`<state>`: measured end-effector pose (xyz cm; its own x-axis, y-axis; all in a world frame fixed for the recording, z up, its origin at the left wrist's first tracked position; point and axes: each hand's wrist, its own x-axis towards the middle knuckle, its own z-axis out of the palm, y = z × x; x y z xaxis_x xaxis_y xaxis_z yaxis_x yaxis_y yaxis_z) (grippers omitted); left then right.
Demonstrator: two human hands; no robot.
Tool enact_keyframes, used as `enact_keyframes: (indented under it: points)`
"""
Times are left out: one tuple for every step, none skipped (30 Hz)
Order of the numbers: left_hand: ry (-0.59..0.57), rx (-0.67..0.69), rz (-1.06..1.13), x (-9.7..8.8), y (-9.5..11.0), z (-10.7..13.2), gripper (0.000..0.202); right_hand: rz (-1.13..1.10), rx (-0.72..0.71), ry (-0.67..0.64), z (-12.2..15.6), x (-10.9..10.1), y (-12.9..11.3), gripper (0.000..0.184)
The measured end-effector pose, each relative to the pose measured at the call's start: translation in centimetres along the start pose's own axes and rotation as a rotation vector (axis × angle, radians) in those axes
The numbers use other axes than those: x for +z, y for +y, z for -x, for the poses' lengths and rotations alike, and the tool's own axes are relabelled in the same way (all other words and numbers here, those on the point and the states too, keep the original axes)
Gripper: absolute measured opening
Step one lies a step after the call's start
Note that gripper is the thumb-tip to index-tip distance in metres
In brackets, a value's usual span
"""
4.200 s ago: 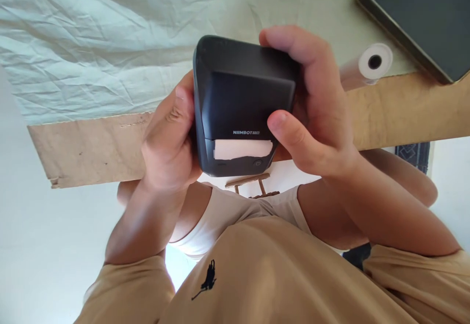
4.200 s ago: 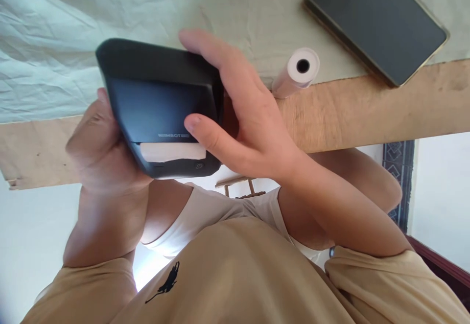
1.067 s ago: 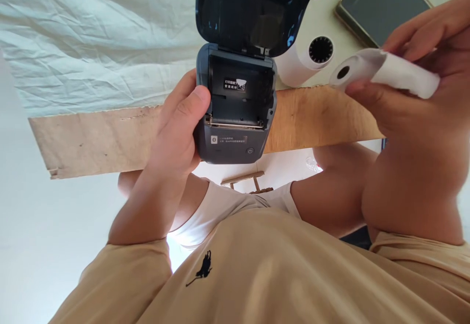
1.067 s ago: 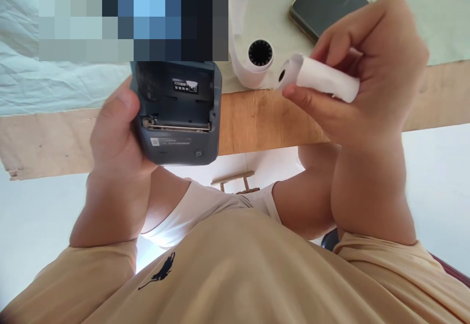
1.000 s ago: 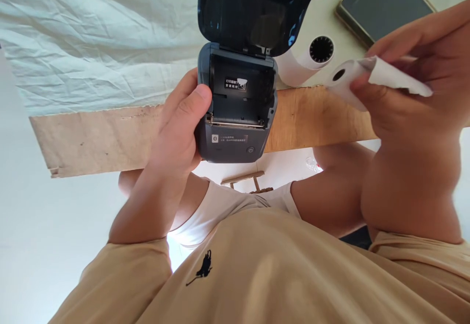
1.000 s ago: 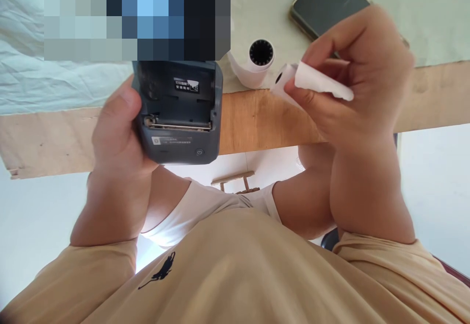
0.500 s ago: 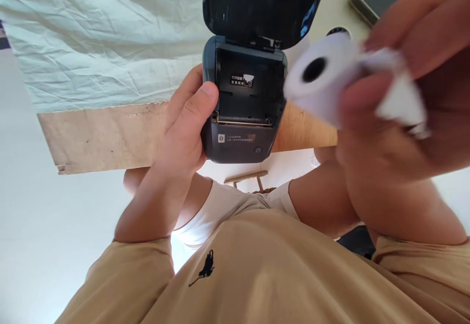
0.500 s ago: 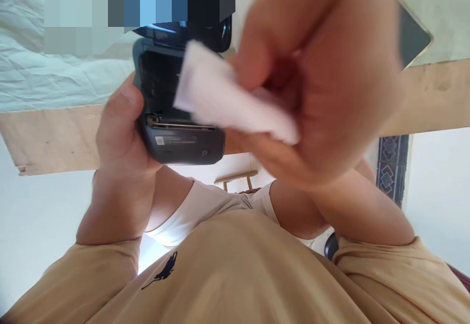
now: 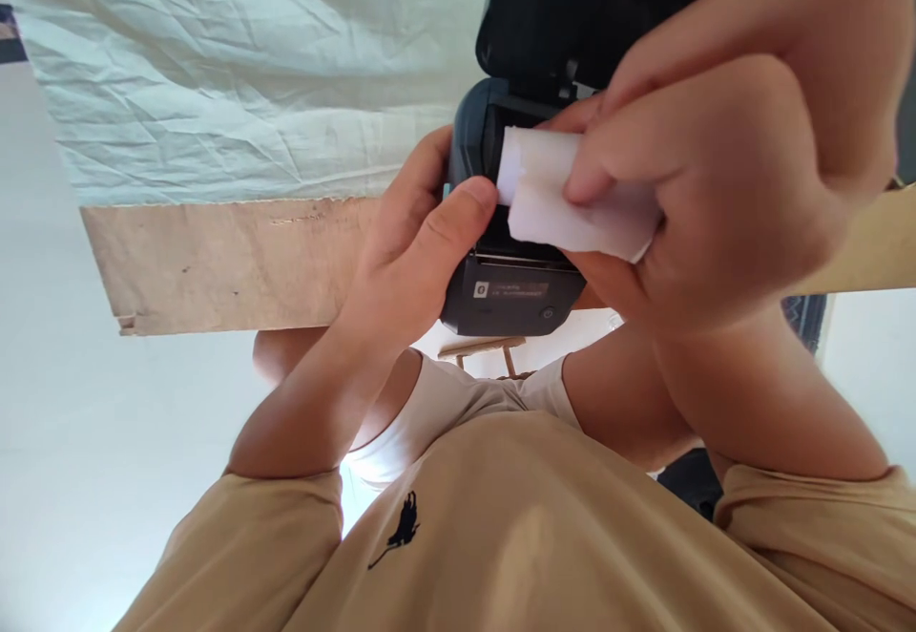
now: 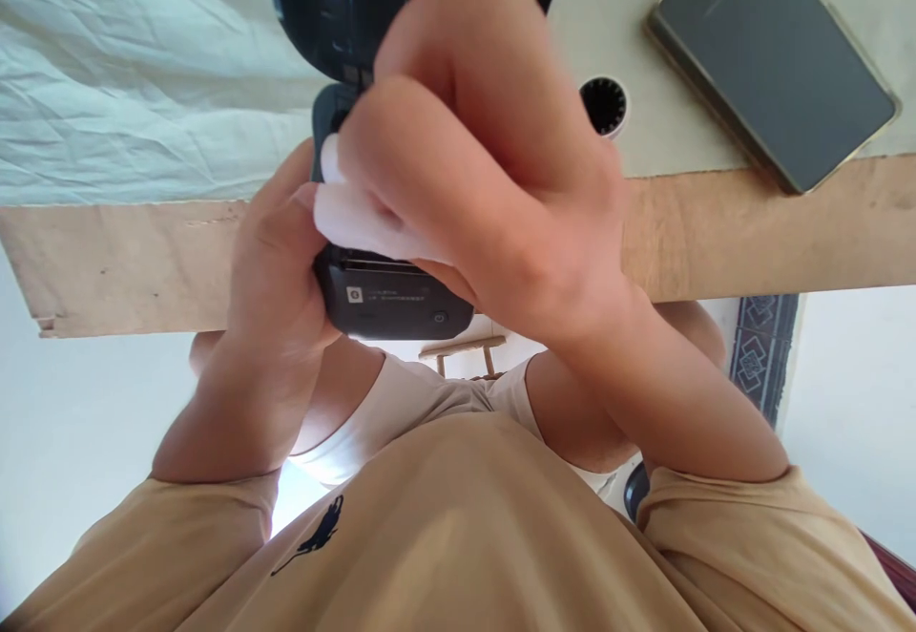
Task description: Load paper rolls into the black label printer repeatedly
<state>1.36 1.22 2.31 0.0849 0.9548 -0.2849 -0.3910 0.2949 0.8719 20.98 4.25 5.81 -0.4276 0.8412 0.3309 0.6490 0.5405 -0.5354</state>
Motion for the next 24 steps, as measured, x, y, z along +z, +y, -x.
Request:
enact_keyframes:
  points:
    - [-0.008, 0.001, 0.004, 0.0, 0.0, 0.0, 0.055, 0.069, -0.065, 0.035, 0.3, -0.1, 0.2, 0.025]
    - [-0.018, 0.005, 0.005, 0.0, 0.0, 0.0, 0.055, 0.141, -0.127, 0.060, 0.6, -0.1, 0.3, 0.018]
    - [-0.029, 0.005, 0.007, 0.0, 0.0, -0.1, 0.056, 0.192, -0.172, 0.067, 0.6, -0.2, 0.1, 0.015]
    - [-0.035, 0.003, 0.009, 0.0, 0.0, -0.1, 0.057, 0.209, -0.170, 0.057, 0.6, -0.2, -0.2, 0.015]
    - [-0.033, -0.003, 0.011, 0.0, 0.1, -0.1, 0.057, 0.210, -0.142, 0.052, 0.4, -0.2, -0.6, 0.018]
    - [-0.027, -0.008, 0.012, 0.1, 0.1, -0.1, 0.057, 0.209, -0.101, 0.051, 0.2, -0.3, -1.0, 0.020]
    - [-0.021, -0.010, 0.014, 0.1, 0.1, -0.2, 0.058, 0.203, -0.061, 0.056, 0.0, -0.3, -1.4, 0.023]
    - [-0.020, -0.008, 0.015, 0.1, 0.1, -0.2, 0.057, 0.194, -0.036, 0.058, -0.2, -0.3, -1.7, 0.025]
    - [-0.025, -0.003, 0.017, 0.1, 0.0, -0.2, 0.056, 0.184, -0.035, 0.051, -0.2, -0.4, -1.8, 0.025]
    - [-0.037, 0.000, 0.016, 0.1, 0.0, -0.1, 0.054, 0.178, -0.049, 0.045, -0.2, -0.4, -1.8, 0.022]
    - [-0.050, 0.015, 0.013, 0.1, -0.1, -0.1, 0.053, 0.172, -0.082, 0.039, 0.0, -0.5, -1.7, 0.016]
    - [-0.060, 0.033, 0.004, 0.0, -0.2, -0.1, 0.051, 0.169, -0.112, 0.035, 0.2, -0.5, -1.5, 0.011]
    - [-0.065, 0.047, -0.013, -0.1, -0.3, 0.0, 0.048, 0.175, -0.123, 0.053, 0.5, -0.6, -1.3, 0.008]
    - [-0.067, 0.058, -0.038, -0.2, -0.5, 0.0, 0.045, 0.181, -0.122, 0.067, 0.8, -0.7, -1.2, 0.006]
    - [-0.066, 0.079, -0.059, -0.3, -0.6, 0.1, 0.042, 0.182, -0.109, 0.069, 1.1, -0.8, -1.0, 0.009]
    - [-0.071, 0.094, -0.072, -0.4, -0.7, 0.1, 0.038, 0.180, -0.094, 0.060, 1.3, -1.0, -1.0, 0.014]
    - [-0.077, 0.108, -0.069, -0.5, -0.9, 0.1, 0.034, 0.174, -0.074, 0.037, 1.5, -1.1, -0.9, 0.021]
    - [-0.088, 0.110, -0.059, -0.6, -1.0, 0.2, 0.031, 0.163, -0.056, 0.008, 1.6, -1.2, -0.9, 0.027]
    - [-0.100, 0.111, -0.043, -0.7, -1.1, 0.2, 0.029, 0.152, -0.040, -0.015, 1.7, -1.3, -0.9, 0.029]
    - [-0.111, 0.119, -0.021, -0.7, -1.1, 0.2, 0.028, 0.142, -0.032, -0.023, 1.8, -1.3, -0.9, 0.028]
    - [-0.119, 0.112, -0.004, -0.7, -1.2, 0.2, 0.029, 0.142, -0.028, -0.014, 1.8, -1.3, -0.9, 0.023]
    - [-0.119, 0.106, 0.006, -0.7, -1.2, 0.2, 0.031, 0.149, -0.035, 0.006, 1.8, -1.1, -0.8, 0.016]
    - [-0.113, 0.103, 0.012, -0.6, -1.2, 0.2, 0.034, 0.163, -0.048, 0.034, 1.8, -1.0, -0.7, 0.009]
    - [-0.104, 0.087, 0.009, -0.6, -1.1, 0.2, 0.038, 0.180, -0.071, 0.065, 1.8, -0.8, -0.6, 0.004]
